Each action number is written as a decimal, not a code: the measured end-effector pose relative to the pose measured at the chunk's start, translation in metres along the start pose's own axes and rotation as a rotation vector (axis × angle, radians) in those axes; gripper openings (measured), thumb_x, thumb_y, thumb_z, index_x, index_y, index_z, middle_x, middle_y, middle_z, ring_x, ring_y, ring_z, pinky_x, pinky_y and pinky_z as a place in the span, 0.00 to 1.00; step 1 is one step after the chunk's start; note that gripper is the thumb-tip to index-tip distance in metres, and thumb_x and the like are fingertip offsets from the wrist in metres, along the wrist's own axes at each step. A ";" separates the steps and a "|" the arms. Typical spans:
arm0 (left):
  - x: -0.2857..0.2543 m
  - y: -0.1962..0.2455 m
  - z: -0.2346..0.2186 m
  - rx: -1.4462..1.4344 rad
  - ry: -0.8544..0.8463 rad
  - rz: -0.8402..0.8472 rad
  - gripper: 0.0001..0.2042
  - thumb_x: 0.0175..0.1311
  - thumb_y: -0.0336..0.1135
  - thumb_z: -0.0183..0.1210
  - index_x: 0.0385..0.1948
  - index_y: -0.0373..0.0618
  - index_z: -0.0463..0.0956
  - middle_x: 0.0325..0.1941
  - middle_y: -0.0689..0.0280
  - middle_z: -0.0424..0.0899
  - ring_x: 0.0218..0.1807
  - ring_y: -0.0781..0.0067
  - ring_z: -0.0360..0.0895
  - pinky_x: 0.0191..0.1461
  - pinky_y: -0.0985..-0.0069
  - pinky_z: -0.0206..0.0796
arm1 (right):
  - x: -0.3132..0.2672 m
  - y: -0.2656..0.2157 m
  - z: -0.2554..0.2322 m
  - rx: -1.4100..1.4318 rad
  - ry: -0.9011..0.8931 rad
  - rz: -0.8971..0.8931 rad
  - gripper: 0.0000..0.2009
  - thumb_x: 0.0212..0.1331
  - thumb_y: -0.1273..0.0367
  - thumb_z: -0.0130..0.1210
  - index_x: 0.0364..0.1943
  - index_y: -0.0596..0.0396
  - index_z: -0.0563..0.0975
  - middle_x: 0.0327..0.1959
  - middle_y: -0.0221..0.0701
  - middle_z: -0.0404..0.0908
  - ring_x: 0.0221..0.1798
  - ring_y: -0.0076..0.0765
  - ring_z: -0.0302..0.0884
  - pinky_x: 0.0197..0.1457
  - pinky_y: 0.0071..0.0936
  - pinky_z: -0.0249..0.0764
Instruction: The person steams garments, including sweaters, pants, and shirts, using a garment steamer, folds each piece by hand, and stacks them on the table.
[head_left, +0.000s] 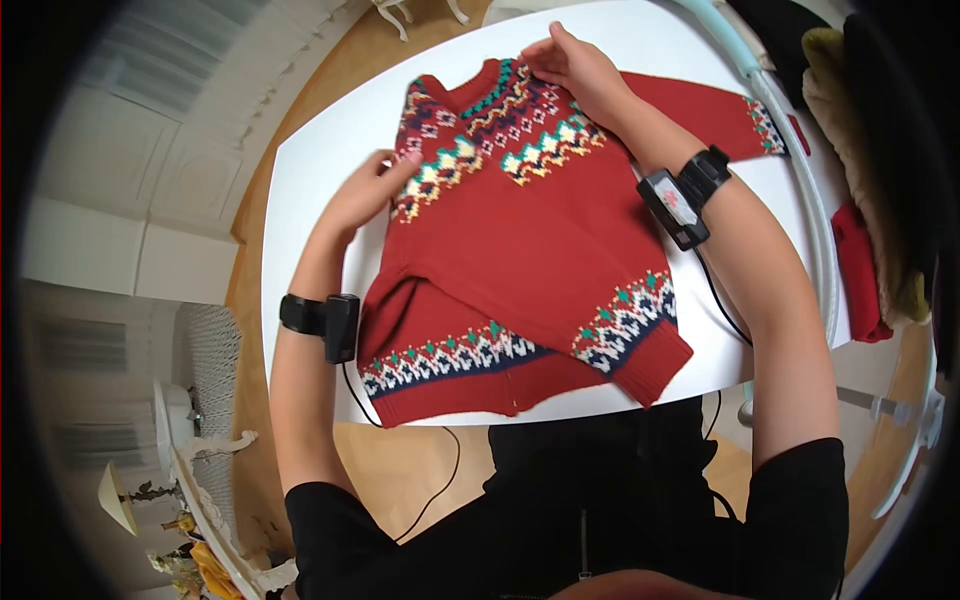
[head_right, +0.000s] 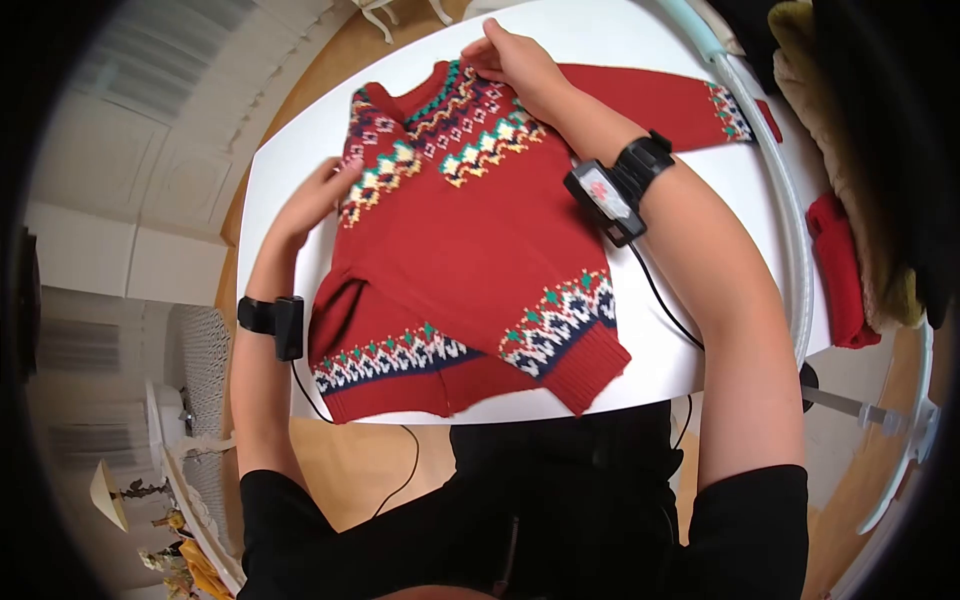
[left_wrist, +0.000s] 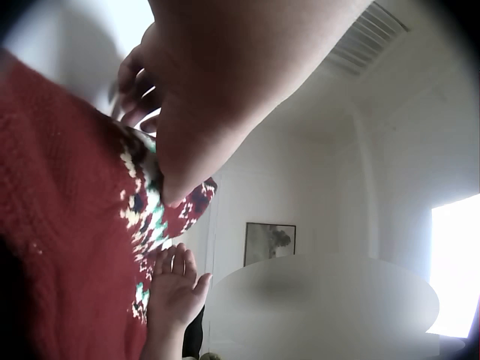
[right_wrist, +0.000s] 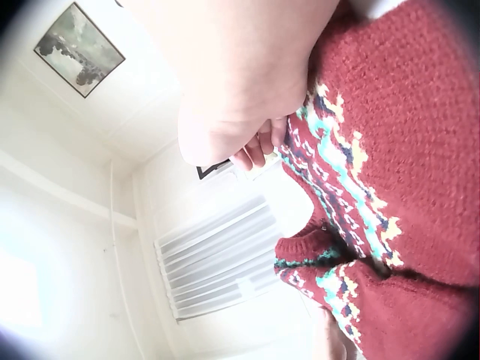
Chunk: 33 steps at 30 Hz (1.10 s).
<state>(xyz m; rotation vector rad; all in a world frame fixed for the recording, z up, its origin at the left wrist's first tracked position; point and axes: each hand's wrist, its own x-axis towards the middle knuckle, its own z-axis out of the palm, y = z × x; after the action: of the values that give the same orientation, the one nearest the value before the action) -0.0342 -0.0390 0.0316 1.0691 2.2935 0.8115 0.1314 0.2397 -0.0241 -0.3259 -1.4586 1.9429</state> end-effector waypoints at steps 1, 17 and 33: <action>-0.002 0.000 0.002 -0.049 -0.111 -0.024 0.37 0.60 0.64 0.61 0.53 0.31 0.76 0.48 0.54 0.83 0.48 0.67 0.80 0.54 0.73 0.70 | 0.002 -0.001 0.004 -0.014 -0.004 -0.010 0.25 0.76 0.51 0.38 0.38 0.56 0.81 0.42 0.33 0.84 0.50 0.30 0.79 0.61 0.29 0.72; -0.010 -0.040 0.005 -0.472 0.062 0.050 0.13 0.65 0.31 0.57 0.45 0.31 0.78 0.36 0.63 0.86 0.32 0.81 0.81 0.38 0.82 0.73 | -0.012 -0.106 -0.096 -0.840 -0.096 -0.100 0.16 0.68 0.60 0.54 0.52 0.54 0.79 0.45 0.30 0.84 0.49 0.26 0.80 0.46 0.28 0.78; -0.006 -0.064 -0.005 -0.657 -0.057 0.173 0.16 0.74 0.50 0.51 0.29 0.49 0.72 0.21 0.79 0.70 0.19 0.92 0.61 0.21 0.89 0.53 | -0.043 -0.181 -0.160 -2.045 -0.609 0.682 0.19 0.52 0.70 0.65 0.49 0.60 0.80 0.38 0.39 0.86 0.40 0.38 0.83 0.47 0.33 0.76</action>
<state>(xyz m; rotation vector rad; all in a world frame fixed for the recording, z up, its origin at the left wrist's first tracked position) -0.0666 -0.0787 -0.0075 0.9589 1.6943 1.4474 0.3199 0.3578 0.0792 -1.1904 -3.5498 -0.0461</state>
